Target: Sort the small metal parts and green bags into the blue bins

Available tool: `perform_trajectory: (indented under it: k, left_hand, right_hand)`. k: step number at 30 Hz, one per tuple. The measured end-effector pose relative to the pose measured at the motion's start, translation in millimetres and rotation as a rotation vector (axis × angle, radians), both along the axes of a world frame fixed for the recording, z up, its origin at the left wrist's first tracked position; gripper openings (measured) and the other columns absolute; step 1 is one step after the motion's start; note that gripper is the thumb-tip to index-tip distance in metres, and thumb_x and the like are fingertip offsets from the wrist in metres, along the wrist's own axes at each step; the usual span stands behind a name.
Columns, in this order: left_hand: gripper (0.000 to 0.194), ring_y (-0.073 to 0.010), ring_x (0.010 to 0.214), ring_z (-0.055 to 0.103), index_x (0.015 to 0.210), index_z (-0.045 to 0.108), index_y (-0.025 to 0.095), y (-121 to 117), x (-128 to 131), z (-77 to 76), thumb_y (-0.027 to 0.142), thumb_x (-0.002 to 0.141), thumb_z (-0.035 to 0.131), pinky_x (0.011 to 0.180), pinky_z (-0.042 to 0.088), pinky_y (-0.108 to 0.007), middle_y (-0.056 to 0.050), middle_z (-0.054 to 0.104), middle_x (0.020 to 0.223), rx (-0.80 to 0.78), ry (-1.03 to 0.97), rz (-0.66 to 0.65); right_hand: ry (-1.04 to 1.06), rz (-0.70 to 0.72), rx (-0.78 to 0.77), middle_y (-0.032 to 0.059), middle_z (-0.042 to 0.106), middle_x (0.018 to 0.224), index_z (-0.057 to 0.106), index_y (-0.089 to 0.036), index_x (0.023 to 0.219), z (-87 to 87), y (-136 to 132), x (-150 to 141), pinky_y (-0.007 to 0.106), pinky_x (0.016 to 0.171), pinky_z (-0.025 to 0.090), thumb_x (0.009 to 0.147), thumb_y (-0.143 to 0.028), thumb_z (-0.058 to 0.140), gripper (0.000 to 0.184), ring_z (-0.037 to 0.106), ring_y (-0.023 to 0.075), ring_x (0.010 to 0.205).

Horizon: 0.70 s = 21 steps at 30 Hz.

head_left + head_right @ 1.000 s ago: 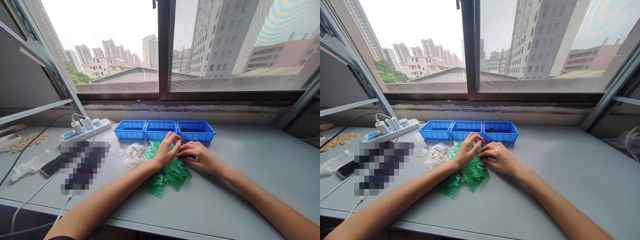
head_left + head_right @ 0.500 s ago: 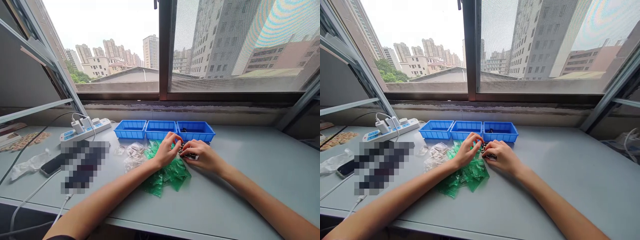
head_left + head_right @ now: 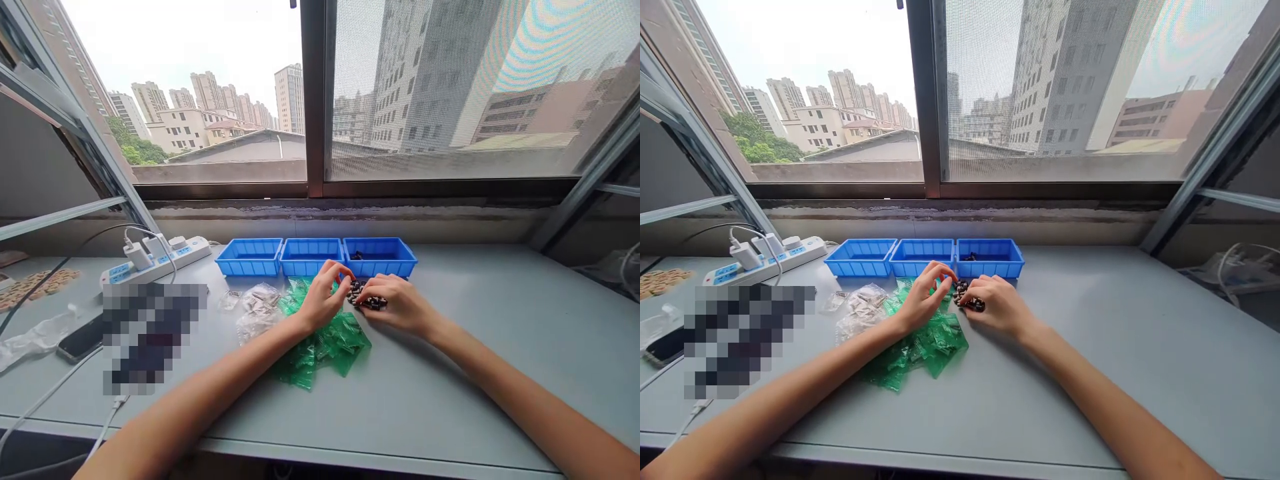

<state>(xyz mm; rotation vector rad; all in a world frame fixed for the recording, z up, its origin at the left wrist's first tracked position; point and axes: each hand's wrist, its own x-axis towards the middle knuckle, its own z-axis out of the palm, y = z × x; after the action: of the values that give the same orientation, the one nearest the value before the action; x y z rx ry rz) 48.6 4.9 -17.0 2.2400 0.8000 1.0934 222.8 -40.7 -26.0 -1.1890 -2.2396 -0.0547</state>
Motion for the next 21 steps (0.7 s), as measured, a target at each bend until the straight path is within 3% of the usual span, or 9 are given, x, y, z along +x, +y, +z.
perform_trajectory:
  k: [10, 17, 21]
  left_hand:
    - [0.009, -0.0141, 0.078, 0.053, 0.079, 0.055, 0.019, -1.0, 0.3, -1.6, 0.025, 0.083, 0.049, 0.070, 0.044, -0.026, -0.002, 0.053, 0.086, 0.002, -0.006, -0.014]
    - [0.013, -0.0151, 0.082, 0.053, 0.076, 0.057, 0.019, -0.9, 0.6, -4.1, 0.028, 0.083, 0.052, 0.072, 0.045, -0.026, -0.003, 0.053, 0.085, 0.013, 0.018, -0.020]
    - [0.012, -0.0148, 0.080, 0.053, 0.083, 0.058, 0.019, -0.6, 0.1, -4.5, 0.031, 0.082, 0.054, 0.073, 0.045, -0.027, -0.002, 0.055, 0.086, 0.025, 0.023, -0.027]
  right_hand:
    - [0.424, -0.109, -0.086, 0.0026, 0.069, 0.075, 0.068, -0.022, 0.083, 6.2, -4.2, -7.9, 0.030, 0.061, 0.051, 0.075, -0.029, 0.059, 0.014, 0.062, 0.0163, 0.064]
    - [0.930, -0.185, -0.412, 0.0055, 0.071, 0.082, 0.066, -0.020, 0.096, 4.0, 0.8, -8.4, 0.033, 0.064, 0.054, 0.060, -0.047, 0.072, 0.045, 0.066, 0.0201, 0.073]
    - [1.089, -0.177, -0.581, 0.0062, 0.071, 0.089, 0.065, -0.022, 0.098, 5.4, 1.4, -8.6, 0.033, 0.070, 0.052, 0.052, -0.052, 0.077, 0.056, 0.065, 0.0220, 0.083]
